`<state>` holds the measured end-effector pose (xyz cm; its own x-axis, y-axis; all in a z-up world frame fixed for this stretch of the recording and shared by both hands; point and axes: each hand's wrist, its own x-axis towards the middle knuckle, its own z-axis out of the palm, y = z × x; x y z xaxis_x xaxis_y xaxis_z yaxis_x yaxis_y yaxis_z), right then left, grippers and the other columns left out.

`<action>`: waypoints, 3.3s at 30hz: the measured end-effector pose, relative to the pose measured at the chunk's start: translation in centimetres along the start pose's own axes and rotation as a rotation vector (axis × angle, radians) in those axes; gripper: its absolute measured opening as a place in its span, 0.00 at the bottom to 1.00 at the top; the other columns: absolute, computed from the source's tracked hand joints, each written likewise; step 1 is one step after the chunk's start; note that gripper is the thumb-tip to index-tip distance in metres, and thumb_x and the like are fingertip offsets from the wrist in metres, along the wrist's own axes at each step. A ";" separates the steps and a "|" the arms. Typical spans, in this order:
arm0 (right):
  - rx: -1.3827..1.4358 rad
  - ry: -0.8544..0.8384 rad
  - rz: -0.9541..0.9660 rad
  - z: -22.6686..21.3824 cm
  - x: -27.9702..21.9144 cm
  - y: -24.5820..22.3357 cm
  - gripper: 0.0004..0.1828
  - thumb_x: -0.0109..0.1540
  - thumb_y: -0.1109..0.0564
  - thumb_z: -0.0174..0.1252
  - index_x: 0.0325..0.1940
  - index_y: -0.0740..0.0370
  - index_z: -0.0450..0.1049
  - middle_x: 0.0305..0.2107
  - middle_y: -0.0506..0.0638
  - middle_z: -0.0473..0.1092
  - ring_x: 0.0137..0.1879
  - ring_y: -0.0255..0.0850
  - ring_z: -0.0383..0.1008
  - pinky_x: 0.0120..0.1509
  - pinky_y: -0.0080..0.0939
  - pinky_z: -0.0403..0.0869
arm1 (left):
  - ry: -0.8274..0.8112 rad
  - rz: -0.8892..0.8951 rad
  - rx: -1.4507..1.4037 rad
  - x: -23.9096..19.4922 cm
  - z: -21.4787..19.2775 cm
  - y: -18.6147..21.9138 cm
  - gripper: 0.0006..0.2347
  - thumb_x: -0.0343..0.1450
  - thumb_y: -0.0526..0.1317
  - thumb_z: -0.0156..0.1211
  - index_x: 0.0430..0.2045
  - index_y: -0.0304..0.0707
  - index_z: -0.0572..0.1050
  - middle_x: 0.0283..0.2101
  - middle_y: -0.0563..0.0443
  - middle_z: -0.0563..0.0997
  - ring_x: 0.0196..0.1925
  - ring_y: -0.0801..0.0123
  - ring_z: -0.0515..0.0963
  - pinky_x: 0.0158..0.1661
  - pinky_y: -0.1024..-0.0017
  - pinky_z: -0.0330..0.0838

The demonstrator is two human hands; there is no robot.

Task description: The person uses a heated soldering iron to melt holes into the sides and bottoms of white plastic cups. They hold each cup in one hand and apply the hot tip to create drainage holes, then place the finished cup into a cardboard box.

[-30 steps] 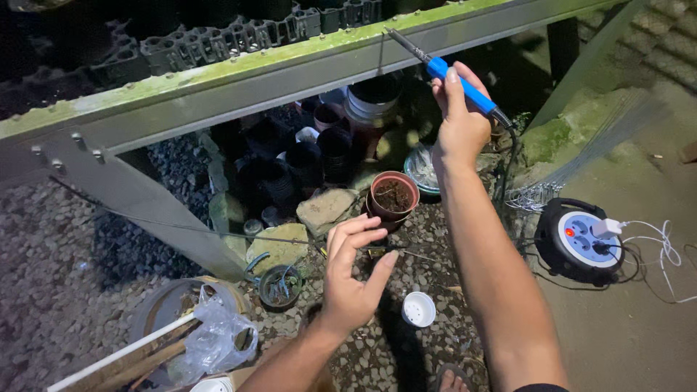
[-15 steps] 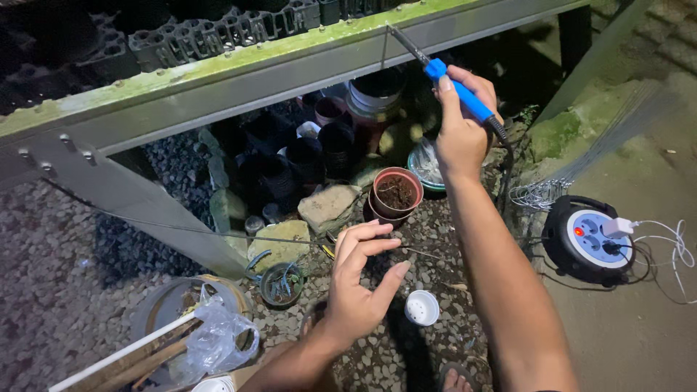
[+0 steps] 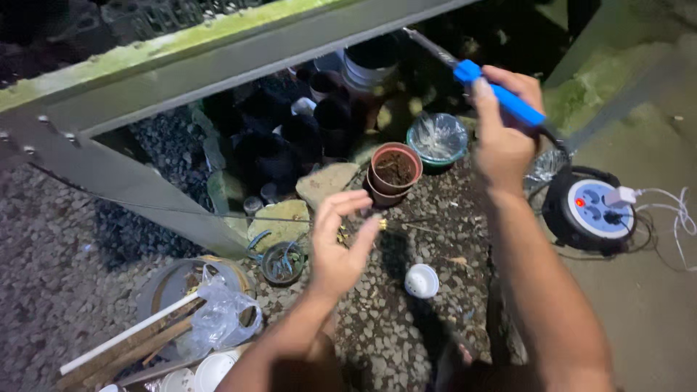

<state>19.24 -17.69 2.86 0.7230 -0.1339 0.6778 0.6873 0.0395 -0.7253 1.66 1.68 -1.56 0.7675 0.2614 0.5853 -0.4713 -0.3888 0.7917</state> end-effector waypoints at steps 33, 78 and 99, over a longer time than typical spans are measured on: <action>0.216 0.554 0.383 -18.6 -11.8 -4.0 0.13 0.70 0.58 0.62 0.53 0.71 0.73 0.39 0.55 0.76 0.39 0.39 0.80 0.44 0.34 0.80 | -0.890 -0.405 0.755 -19.3 16.8 -25.9 0.18 0.67 0.49 0.65 0.38 0.30 0.82 0.44 0.28 0.81 0.48 0.34 0.80 0.48 0.48 0.74; -0.004 0.526 0.299 -18.1 -10.8 0.0 0.11 0.69 0.60 0.61 0.53 0.70 0.74 0.39 0.52 0.76 0.43 0.36 0.79 0.52 0.34 0.80 | -0.768 -0.257 0.095 -9.0 18.4 -17.2 0.12 0.67 0.39 0.60 0.40 0.35 0.82 0.31 0.44 0.84 0.32 0.61 0.82 0.35 0.65 0.76; -0.212 0.296 0.133 -14.1 -13.7 -1.8 0.09 0.76 0.63 0.60 0.59 0.69 0.70 0.46 0.53 0.74 0.49 0.38 0.79 0.58 0.35 0.78 | -0.451 -0.233 -0.373 -7.5 12.7 1.9 0.42 0.61 0.43 0.81 0.66 0.30 0.59 0.63 0.42 0.69 0.68 0.60 0.71 0.69 0.62 0.66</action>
<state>7.08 -29.87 -6.84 0.7322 -0.4224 0.5343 0.5363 -0.1260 -0.8346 0.47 -12.24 -6.66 0.9376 -0.1278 0.3234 -0.3274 -0.0108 0.9448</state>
